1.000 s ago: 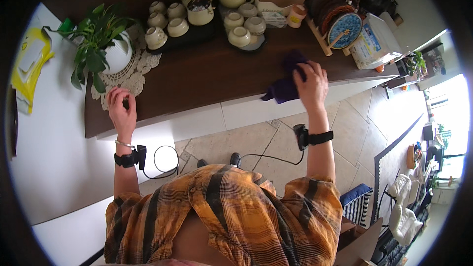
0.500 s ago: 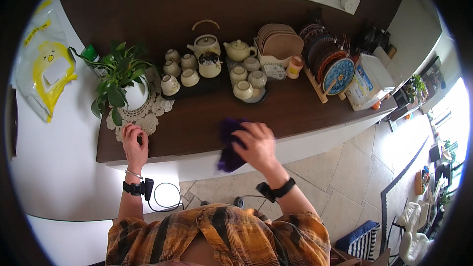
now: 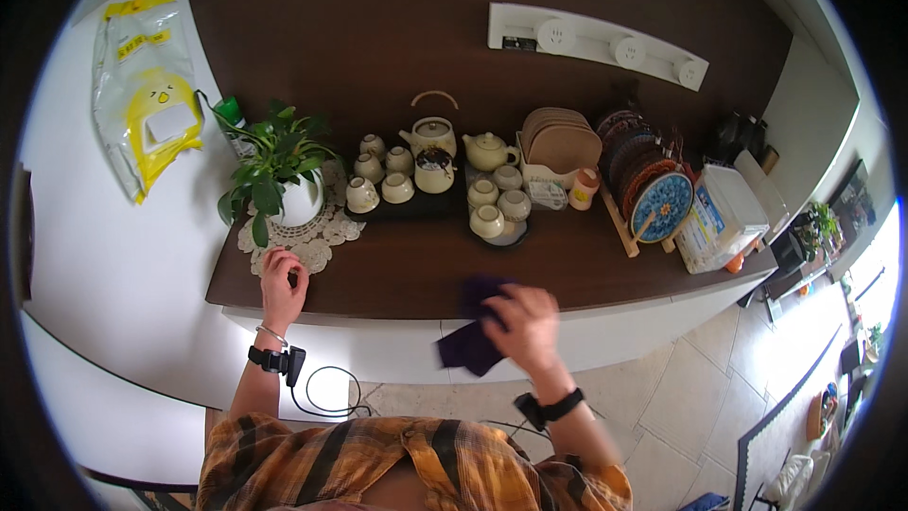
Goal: The person rinses a purple cloth under a tap, wrings it out, and then wipes a wooden shelf in the living area. The person moves around the shelf to clean different sections, handling the cloth with both hands.
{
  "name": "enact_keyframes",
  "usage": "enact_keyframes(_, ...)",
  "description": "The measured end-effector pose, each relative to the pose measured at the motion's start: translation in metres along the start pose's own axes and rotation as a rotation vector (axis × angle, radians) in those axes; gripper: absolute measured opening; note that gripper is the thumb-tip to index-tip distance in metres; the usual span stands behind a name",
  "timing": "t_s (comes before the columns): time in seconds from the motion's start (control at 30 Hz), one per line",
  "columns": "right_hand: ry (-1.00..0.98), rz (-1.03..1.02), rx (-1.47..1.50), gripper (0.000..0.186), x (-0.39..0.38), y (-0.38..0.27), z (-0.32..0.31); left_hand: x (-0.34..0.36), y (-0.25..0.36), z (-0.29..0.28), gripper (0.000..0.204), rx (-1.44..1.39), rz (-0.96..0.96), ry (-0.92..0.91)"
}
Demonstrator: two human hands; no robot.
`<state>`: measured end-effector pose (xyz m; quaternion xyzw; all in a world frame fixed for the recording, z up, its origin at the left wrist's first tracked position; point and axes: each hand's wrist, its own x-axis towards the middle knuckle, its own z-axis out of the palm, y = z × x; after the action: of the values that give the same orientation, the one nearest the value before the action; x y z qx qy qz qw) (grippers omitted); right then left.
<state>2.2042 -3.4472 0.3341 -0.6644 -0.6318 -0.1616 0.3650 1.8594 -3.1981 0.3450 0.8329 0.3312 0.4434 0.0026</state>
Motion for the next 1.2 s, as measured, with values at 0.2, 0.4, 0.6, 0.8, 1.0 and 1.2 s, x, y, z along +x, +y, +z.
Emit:
enact_keyframes(0.2,0.284,0.344,-0.252,0.027,-0.006,0.034,-0.029,0.001,-0.002,0.002,0.014,-0.008,-0.036,0.044)
enact_keyframes(0.4,-0.008,-0.054,0.017,0.030,0.003,-0.040,0.018,-0.001,0.000,0.002,0.013,0.037,-0.056,0.021)
enact_keyframes(0.6,0.153,0.074,-0.122,0.026,0.010,0.001,-0.006,0.000,-0.005,0.004,0.012,0.029,0.010,0.059)
enact_keyframes(0.8,-0.024,-0.031,-0.029,0.037,0.020,-0.048,0.031,-0.001,-0.007,0.007,0.012,0.028,-0.030,0.058)
enact_keyframes(1.0,-0.180,-0.235,0.191,0.037,0.039,-0.079,0.055,-0.002,-0.009,0.006,0.015,0.028,-0.045,0.038)
enact_keyframes(1.2,-0.017,0.008,-0.002,0.029,0.043,-0.054,0.044,-0.002,-0.008,0.008,0.011,0.031,-0.058,0.043)
